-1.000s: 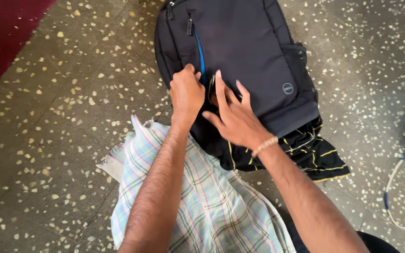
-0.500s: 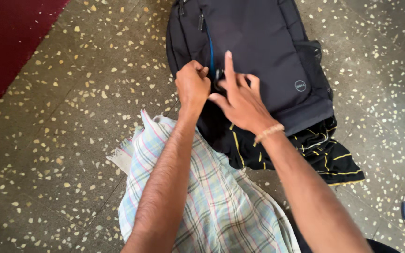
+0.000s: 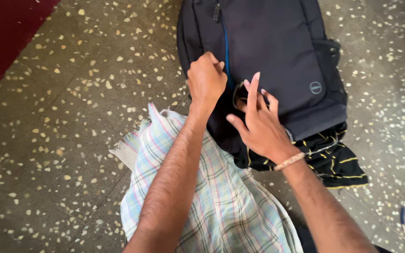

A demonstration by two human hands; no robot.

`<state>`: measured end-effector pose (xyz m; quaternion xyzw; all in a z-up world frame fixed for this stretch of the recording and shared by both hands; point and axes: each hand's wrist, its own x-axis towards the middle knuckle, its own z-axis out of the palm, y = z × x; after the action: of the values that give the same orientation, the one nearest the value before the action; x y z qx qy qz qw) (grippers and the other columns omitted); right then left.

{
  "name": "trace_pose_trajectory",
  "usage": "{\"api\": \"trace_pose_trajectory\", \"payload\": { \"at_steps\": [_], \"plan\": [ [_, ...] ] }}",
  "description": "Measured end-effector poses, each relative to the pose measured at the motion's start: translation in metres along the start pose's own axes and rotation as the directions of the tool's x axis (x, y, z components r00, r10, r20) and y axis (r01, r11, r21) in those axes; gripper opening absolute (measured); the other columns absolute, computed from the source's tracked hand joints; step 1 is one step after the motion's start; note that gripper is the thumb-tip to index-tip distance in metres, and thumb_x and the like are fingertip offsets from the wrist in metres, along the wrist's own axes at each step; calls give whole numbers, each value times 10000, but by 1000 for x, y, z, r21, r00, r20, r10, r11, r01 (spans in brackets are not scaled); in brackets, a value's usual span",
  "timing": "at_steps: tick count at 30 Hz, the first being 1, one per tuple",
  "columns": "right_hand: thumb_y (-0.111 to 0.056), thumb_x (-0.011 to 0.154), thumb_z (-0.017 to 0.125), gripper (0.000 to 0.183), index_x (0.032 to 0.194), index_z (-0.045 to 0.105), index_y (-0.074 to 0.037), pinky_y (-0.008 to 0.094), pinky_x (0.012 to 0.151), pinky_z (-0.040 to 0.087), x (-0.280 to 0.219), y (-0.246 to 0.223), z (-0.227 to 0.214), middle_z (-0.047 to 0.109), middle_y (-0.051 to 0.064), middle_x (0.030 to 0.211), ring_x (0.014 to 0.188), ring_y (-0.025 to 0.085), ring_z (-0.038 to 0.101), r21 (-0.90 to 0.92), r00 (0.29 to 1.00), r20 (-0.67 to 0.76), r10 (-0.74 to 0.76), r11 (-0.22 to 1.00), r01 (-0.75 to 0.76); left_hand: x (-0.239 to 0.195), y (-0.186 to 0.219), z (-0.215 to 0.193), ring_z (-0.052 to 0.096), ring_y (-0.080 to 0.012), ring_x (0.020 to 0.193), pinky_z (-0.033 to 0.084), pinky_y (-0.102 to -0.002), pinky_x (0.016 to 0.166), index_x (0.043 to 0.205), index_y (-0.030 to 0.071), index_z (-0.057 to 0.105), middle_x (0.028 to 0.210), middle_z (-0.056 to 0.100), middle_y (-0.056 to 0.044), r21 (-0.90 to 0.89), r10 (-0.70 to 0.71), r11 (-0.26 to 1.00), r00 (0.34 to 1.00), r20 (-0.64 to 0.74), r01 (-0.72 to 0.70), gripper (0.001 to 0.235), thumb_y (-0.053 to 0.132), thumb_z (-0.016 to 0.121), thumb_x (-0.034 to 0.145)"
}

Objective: The person sits on the floor and repairs a black backpack by hand. They attach a zipper pull to the zipper slider, test the zipper, and then place a folded black and yellow cloth into the front pocket.

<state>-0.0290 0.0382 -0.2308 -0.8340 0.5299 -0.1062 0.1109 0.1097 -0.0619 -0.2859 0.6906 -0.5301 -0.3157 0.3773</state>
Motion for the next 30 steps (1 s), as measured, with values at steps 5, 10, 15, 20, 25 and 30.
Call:
{"api": "trace_pose_trajectory", "payload": {
  "at_steps": [5, 10, 15, 20, 25, 30],
  "plan": [
    [-382, 963, 686, 1083, 1542, -51, 161, 537, 1165, 181, -4, -27, 4, 537, 334, 1466, 1391, 390, 425, -79, 984, -93, 154, 984, -162, -8, 7, -3, 745, -381, 787, 584, -484, 708, 799, 41, 655, 765, 744, -148, -155, 116, 981, 993, 2, -114, 221, 235, 751, 844],
    [-332, 966, 701, 992, 1558, 67, 149, 539, 1110, 255, -36, -43, -4, 698, 117, 1192, 1237, 343, 479, -60, 967, -114, 227, 970, -235, -14, 4, 4, 713, -434, 822, 555, -531, 707, 792, 6, 688, 809, 725, -207, 103, 146, 982, 981, 129, -160, 408, 384, 752, 930],
    [-250, 940, 713, 905, 1596, 176, 67, 507, 1094, 275, -57, -36, -1, 707, 117, 1174, 1249, 332, 448, -8, 955, -164, 246, 968, -251, -18, 10, 10, 709, -422, 900, 560, -512, 757, 883, -14, 724, 900, 726, -228, 174, 79, 974, 939, 335, -144, 487, 469, 785, 864],
    [-197, 942, 707, 853, 1599, 224, 51, 499, 1104, 275, -62, -34, 14, 721, 66, 1200, 1264, 314, 454, 38, 958, -180, 223, 975, -219, -25, 10, 12, 728, -389, 927, 579, -489, 776, 916, 9, 732, 935, 744, -186, 189, 33, 975, 921, 389, -114, 410, 405, 802, 833],
    [-172, 956, 694, 809, 1599, 247, 30, 488, 1108, 296, -63, -32, 16, 712, 52, 1238, 1244, 295, 480, -38, 957, -215, 196, 977, -208, -31, 8, 17, 725, -389, 931, 581, -480, 790, 899, 7, 740, 946, 744, -194, 149, 42, 984, 947, 319, -94, 387, 326, 878, 728],
    [-153, 959, 673, 830, 1600, 187, 55, 502, 1111, 291, -63, -37, 18, 703, 38, 1287, 1260, 297, 486, -65, 957, -233, 175, 979, -195, -19, 8, 6, 739, -345, 873, 588, -430, 788, 794, 39, 784, 863, 759, -174, 60, -46, 998, 916, 400, 24, 308, 300, 890, 672]
  ]
}}
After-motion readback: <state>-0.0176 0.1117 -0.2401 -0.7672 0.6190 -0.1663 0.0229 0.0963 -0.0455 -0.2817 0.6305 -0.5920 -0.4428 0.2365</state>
